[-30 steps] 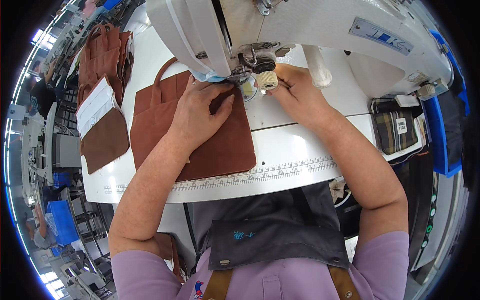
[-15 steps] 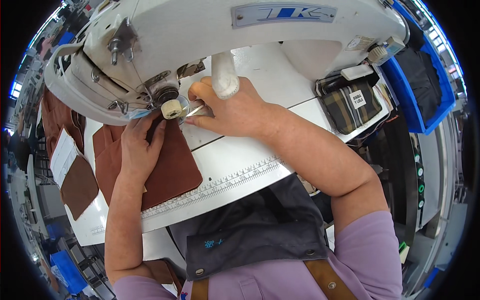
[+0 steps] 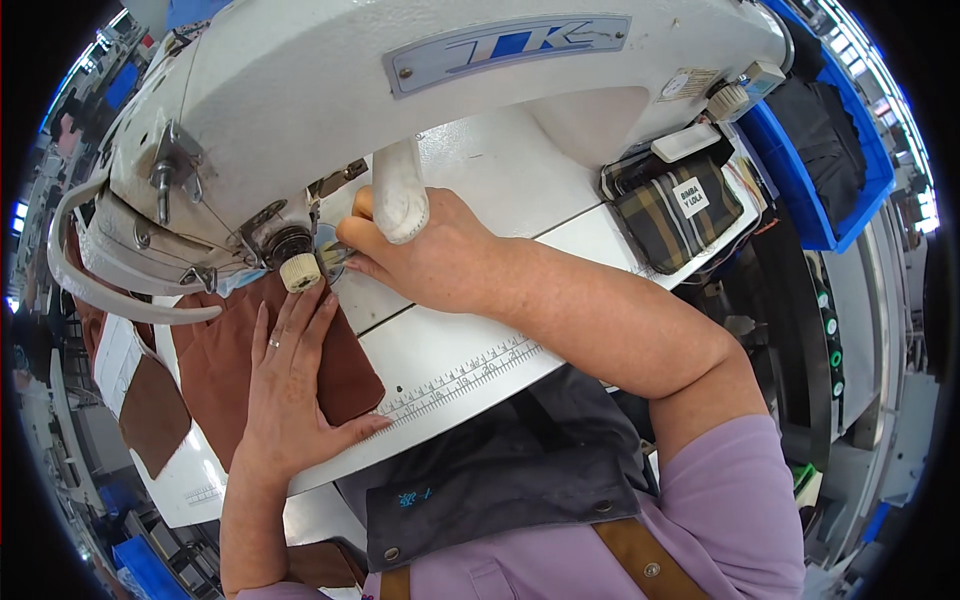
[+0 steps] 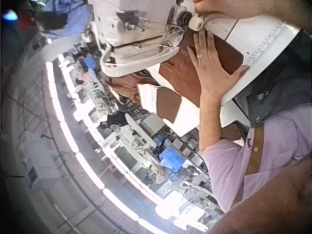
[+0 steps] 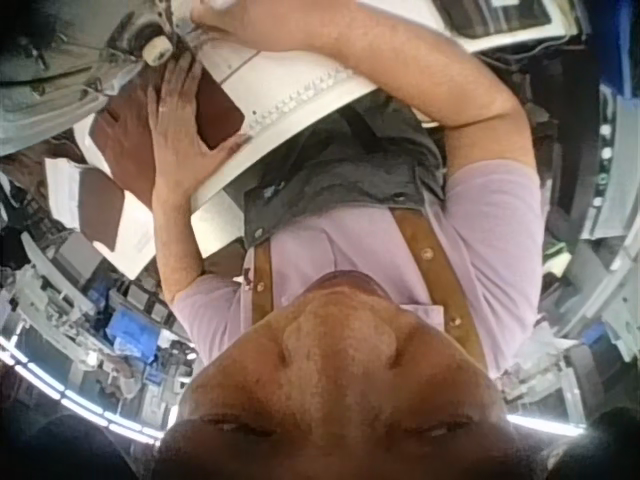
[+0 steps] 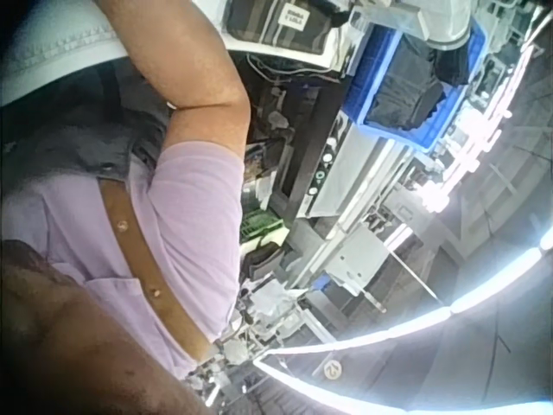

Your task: The person sews the edges of brown fabric tote bags using an industrial sewing machine. They guide the fabric under the needle, stitch along the seams, and trim excess threads with scissors. The finished bags are stacked on the table.

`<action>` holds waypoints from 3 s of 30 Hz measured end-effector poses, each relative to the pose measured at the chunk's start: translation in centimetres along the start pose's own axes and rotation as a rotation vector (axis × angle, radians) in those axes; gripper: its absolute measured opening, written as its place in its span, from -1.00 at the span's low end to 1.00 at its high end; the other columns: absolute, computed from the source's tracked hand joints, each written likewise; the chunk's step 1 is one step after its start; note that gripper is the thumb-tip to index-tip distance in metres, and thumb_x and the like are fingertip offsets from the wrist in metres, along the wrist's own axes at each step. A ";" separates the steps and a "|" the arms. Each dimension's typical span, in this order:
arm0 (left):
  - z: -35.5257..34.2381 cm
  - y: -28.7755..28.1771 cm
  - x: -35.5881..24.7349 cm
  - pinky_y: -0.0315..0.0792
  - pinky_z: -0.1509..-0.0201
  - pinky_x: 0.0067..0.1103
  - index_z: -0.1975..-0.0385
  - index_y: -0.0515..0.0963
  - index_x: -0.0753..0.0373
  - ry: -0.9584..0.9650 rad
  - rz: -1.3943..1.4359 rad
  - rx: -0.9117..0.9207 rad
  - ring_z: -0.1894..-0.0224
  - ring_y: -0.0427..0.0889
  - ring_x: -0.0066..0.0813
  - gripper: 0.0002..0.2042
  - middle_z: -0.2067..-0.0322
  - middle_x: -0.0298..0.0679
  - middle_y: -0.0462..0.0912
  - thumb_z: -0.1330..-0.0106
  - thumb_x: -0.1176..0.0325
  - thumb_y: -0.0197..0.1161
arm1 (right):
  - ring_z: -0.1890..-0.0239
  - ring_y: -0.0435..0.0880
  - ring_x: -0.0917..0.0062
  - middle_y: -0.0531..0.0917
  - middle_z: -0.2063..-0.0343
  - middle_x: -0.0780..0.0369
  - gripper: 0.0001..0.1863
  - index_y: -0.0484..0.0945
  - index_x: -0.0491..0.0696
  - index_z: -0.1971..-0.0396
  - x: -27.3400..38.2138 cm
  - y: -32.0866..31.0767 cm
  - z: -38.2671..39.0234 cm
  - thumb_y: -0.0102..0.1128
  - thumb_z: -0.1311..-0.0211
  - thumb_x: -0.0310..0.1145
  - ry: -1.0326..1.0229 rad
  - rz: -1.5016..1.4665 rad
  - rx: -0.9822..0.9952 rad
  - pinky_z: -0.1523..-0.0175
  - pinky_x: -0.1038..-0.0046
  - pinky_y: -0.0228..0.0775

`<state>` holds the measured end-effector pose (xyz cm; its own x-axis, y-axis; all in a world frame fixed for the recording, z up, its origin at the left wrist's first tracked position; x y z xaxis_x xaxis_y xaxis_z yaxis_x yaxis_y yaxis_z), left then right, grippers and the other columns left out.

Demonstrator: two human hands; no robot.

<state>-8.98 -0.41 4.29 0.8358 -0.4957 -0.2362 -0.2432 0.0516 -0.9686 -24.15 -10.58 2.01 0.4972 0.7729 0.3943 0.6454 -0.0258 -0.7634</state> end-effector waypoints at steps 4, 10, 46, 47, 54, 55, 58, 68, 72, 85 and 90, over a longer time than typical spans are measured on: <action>1.2 0.1 0.0 0.08 -0.57 0.03 -0.40 0.33 0.35 0.001 -0.060 -0.020 -0.48 0.32 0.08 -0.02 -0.42 0.08 0.36 0.01 -0.07 0.55 | 0.25 0.69 0.27 0.60 0.27 0.25 -0.79 0.59 -0.03 0.30 0.1 0.3 -0.4 0.43 -0.19 -0.27 -0.022 0.002 -0.001 0.22 0.24 0.58; 1.5 -0.9 -1.1 0.34 -0.46 -0.04 -0.14 0.57 0.33 0.065 -0.035 -0.022 -0.32 0.56 -0.02 -0.38 -0.25 -0.03 0.57 0.01 0.30 0.47 | 0.34 0.69 0.29 0.60 0.35 0.28 -0.83 0.65 0.00 0.28 0.3 -1.0 -0.2 0.38 -0.23 -0.26 -0.113 0.012 -0.031 0.27 0.23 0.57; 1.4 0.7 0.5 -0.14 -0.60 0.09 -0.50 0.17 0.37 -0.126 0.035 -0.044 -0.57 0.14 0.09 -0.17 -0.48 0.08 0.24 -0.28 0.11 0.31 | 0.33 0.72 0.35 0.64 0.28 0.29 -0.82 0.68 0.01 0.33 2.3 0.3 0.3 0.37 -0.23 -0.20 -0.163 0.001 0.057 0.29 0.28 0.60; 1.4 0.8 0.4 -0.17 -0.62 0.07 -0.51 0.16 0.36 -0.128 0.024 -0.003 -0.58 0.12 0.08 -0.22 -0.51 0.07 0.21 -0.35 0.13 0.25 | 0.34 0.72 0.35 0.64 0.28 0.29 -0.82 0.68 0.01 0.33 2.3 0.3 0.3 0.36 -0.24 -0.19 -0.162 0.016 0.062 0.31 0.28 0.60; 1.6 0.7 1.2 -0.37 -0.63 0.03 -0.41 0.36 0.39 -0.219 0.414 -0.038 -0.58 0.18 -0.09 -0.42 -0.45 -0.02 0.36 -0.61 0.05 -0.10 | 0.38 0.72 0.36 0.63 0.32 0.29 -0.83 0.66 -0.01 0.36 2.8 0.0 0.3 0.34 -0.20 -0.23 -0.216 0.078 0.053 0.34 0.29 0.60; 1.8 0.3 1.8 -0.41 -0.64 0.01 -0.40 0.39 0.37 -0.249 0.574 -0.077 -0.58 0.19 -0.12 -0.41 -0.44 -0.05 0.40 -0.64 0.02 -0.19 | 0.38 0.72 0.36 0.63 0.32 0.29 -0.84 0.66 -0.01 0.36 2.7 0.0 0.2 0.34 -0.20 -0.24 -0.214 0.077 0.061 0.34 0.29 0.59; 2.0 -0.4 2.7 -0.42 -0.66 -0.07 -0.38 0.41 0.42 -0.283 0.825 -0.139 -0.55 0.25 -0.21 -0.32 -0.40 -0.09 0.47 -0.67 -0.04 -0.42 | 0.38 0.73 0.35 0.63 0.32 0.28 -0.85 0.67 -0.02 0.36 2.7 0.1 0.3 0.33 -0.20 -0.26 -0.206 0.088 0.066 0.34 0.28 0.59; 2.1 -0.6 2.4 -0.41 -0.64 -0.02 -0.31 0.50 0.39 -0.235 0.745 -0.157 -0.50 0.35 -0.12 -0.41 -0.31 -0.09 0.58 -0.65 0.06 -0.31 | 0.37 0.72 0.33 0.62 0.33 0.28 -0.80 0.66 -0.01 0.34 2.4 -1.0 0.1 0.41 -0.15 -0.22 -0.186 0.011 -0.053 0.33 0.26 0.58; 2.3 -1.0 3.1 -0.14 -0.65 -0.06 -0.23 0.51 0.55 -0.348 0.806 -0.317 -0.40 0.48 -0.18 -0.33 -0.20 0.00 0.66 -0.62 0.00 -0.29 | 0.37 0.72 0.34 0.62 0.34 0.30 -0.80 0.66 0.00 0.35 2.2 -0.5 0.1 0.42 -0.17 -0.21 -0.166 0.029 -0.039 0.33 0.26 0.57; 2.8 -0.1 0.5 0.10 -0.57 0.03 -0.08 0.50 0.24 -0.146 0.169 -0.217 -0.42 0.47 -0.02 -0.51 -0.34 -0.07 0.52 -0.06 0.46 0.35 | 0.21 0.70 0.19 0.64 0.19 0.20 -0.80 0.74 -0.04 0.21 2.0 -0.7 0.1 0.37 -0.30 -0.25 -0.055 0.030 0.170 0.11 0.19 0.56; 2.7 0.0 -0.4 0.03 -0.59 0.01 -0.26 0.46 0.29 -0.167 0.018 -0.174 -0.43 0.42 0.05 -0.48 -0.36 0.00 0.48 -0.24 0.46 0.23 | 0.23 0.70 0.18 0.65 0.20 0.19 -0.80 0.74 -0.03 0.22 1.9 -0.5 0.2 0.38 -0.29 -0.23 -0.043 0.014 0.151 0.13 0.19 0.56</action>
<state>-7.95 2.12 4.14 0.8968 -0.3452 -0.2768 -0.3277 -0.0980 -0.9397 -23.70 -8.95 3.05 0.4780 0.7997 0.3633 0.5427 0.0563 -0.8380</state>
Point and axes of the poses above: each hand's wrist, its own z-axis away from the middle knuckle, its own y-axis out of the palm, x = y × z, the point moved 6 cm from there along -z, towards the middle knuckle
